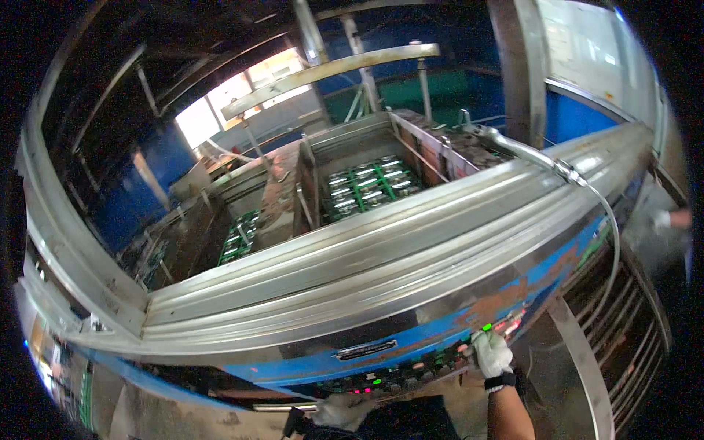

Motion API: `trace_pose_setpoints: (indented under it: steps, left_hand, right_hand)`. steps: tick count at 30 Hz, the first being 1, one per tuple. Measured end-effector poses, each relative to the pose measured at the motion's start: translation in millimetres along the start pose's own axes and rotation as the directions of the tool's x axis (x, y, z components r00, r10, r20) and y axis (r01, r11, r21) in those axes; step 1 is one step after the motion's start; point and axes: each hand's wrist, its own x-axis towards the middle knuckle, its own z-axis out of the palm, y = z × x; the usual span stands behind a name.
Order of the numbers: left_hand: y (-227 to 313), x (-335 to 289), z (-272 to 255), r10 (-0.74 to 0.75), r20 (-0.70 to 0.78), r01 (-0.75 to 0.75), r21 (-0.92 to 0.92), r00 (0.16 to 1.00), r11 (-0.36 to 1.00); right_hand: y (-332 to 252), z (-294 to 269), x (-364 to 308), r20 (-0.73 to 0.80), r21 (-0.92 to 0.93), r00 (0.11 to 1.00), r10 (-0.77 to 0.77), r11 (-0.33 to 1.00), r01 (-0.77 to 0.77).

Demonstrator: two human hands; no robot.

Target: Operator loads metal engine pistons into a green washing rack, monitors the industrial cleaning machine, and затем unloads the cleaned pistons onto a table.

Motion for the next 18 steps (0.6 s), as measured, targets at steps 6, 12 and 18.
trace_pose_setpoints:
  steps: [6, 12, 18]
  left_hand:
    - [-8.4, 43.7, 20.6, 0.141, 0.413, -0.283, 0.307, 0.9, 0.909]
    - [-58.8, 94.5, 60.2, 0.158, 0.709, -0.32, 0.101, 0.687, 0.942]
    - [-28.2, 100.8, 87.4, 0.418, 0.507, -0.58, 0.213, 0.754, 0.786]
  right_hand:
    - [17.1, 0.4, 4.5, -0.05, -0.197, 0.999, -0.014, 0.98, 0.003]
    - [44.2, -5.5, 18.8, -0.044, -0.113, 0.999, -0.032, 0.993, 0.026]
    - [-11.4, 1.5, 0.2, 0.013, -0.199, 0.987, 0.161, 0.968, -0.155]
